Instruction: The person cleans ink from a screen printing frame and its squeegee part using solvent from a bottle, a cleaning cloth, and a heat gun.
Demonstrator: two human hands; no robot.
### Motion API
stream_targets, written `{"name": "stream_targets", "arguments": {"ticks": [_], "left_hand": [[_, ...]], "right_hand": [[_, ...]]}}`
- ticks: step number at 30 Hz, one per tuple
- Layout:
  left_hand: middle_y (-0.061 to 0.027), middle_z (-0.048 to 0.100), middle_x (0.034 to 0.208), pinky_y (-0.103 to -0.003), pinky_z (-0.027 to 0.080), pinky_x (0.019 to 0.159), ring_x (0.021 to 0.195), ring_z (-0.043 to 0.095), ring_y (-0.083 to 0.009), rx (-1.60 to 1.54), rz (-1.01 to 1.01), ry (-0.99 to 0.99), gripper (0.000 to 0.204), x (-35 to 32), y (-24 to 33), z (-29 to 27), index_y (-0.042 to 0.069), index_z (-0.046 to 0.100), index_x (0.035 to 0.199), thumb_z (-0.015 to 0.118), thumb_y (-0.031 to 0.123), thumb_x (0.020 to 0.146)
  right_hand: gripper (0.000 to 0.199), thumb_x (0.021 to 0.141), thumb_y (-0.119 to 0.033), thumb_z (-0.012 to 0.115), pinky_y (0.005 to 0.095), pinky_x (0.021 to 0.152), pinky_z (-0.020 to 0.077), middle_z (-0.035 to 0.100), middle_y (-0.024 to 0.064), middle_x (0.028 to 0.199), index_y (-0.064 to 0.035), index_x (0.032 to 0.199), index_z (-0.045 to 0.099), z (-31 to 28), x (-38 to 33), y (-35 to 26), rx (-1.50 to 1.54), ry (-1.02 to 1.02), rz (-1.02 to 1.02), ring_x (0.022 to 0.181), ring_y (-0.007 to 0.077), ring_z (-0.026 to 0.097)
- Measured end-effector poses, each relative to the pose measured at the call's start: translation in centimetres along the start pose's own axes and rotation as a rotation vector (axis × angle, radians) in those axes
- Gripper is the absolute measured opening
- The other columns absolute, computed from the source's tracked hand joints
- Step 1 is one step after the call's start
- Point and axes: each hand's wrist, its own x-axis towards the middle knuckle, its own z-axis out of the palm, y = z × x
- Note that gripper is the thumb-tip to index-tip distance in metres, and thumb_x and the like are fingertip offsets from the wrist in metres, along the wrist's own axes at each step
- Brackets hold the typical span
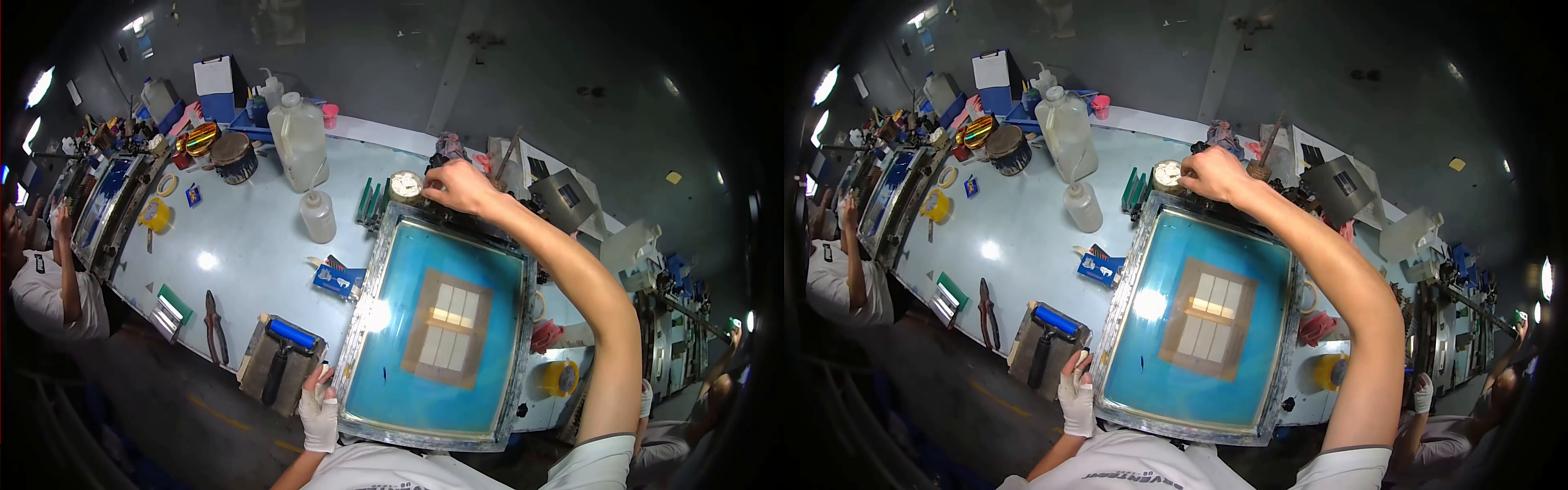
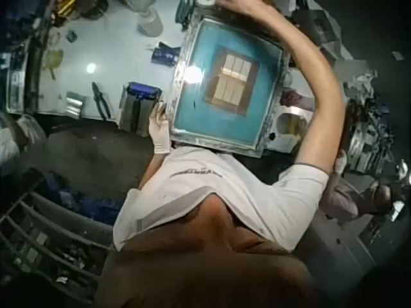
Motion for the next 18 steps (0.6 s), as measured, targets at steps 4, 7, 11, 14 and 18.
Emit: {"name": "stream_targets", "arguments": {"ticks": [4,7,11,14,18], "left_hand": [[-0.0139,0.057,0.138,-0.034,0.041,0.110,0.129,0.055,-0.0223,-0.217,-0.123,0.109,0.049,0.3,0.2,-0.9,0.000,0.043,0.147,0.060,0.011,0.103],[-0.0104,0.062,0.132,-0.034,0.050,0.102,0.120,0.060,-0.0179,-0.514,-0.466,0.097,0.044,0.8,3.1,-1.0,0.001,0.050,0.144,0.059,0.016,0.103],[-0.0093,0.063,0.135,-0.033,0.053,0.101,0.115,0.064,-0.0159,-0.706,-0.673,-0.162,0.044,1.4,6.9,-1.8,-0.001,0.053,0.143,0.055,0.023,0.106],[-0.0102,0.066,0.131,-0.039,0.054,0.103,0.115,0.067,-0.0203,-0.682,-0.690,-0.235,0.043,2.5,13.5,-0.5,0.002,0.055,0.141,0.059,0.021,0.103],[-0.0183,0.059,0.141,-0.051,0.051,0.106,0.122,0.064,-0.0322,-0.823,-0.859,-0.436,0.063,6.9,19.0,0.4,0.002,0.047,0.148,0.053,0.045,0.103]], "right_hand": [[0.033,0.096,-0.033,0.064,0.0331,0.072,0.0573,0.072,0.0104,0.064,-0.0023,0.096,0.077,-2.9,-0.5,-5.0,0.412,-0.324,0.326,0.070,0.0190,0.075],[0.037,0.097,-0.036,0.065,0.0306,0.068,0.0563,0.073,0.0114,0.068,-0.0009,0.093,0.076,-4.9,-6.1,-4.8,0.450,-0.153,0.371,0.070,0.0172,0.075],[0.035,0.100,-0.037,0.065,0.0257,0.063,0.0513,0.071,0.0025,0.076,-0.0021,0.100,0.072,-5.9,-18.2,-1.8,0.596,-0.078,0.711,0.068,0.0095,0.065],[0.040,0.100,-0.041,0.065,0.0251,0.065,0.0513,0.071,0.0018,0.086,-0.0035,0.113,0.070,-5.1,-29.1,0.8,0.560,0.153,0.865,0.074,0.0112,0.064],[0.063,0.100,-0.059,0.054,0.0338,0.083,0.0557,0.071,0.0063,0.116,-0.0066,0.134,0.064,-5.6,-39.0,0.6,1.162,0.066,1.387,0.095,0.0147,0.069]]}}
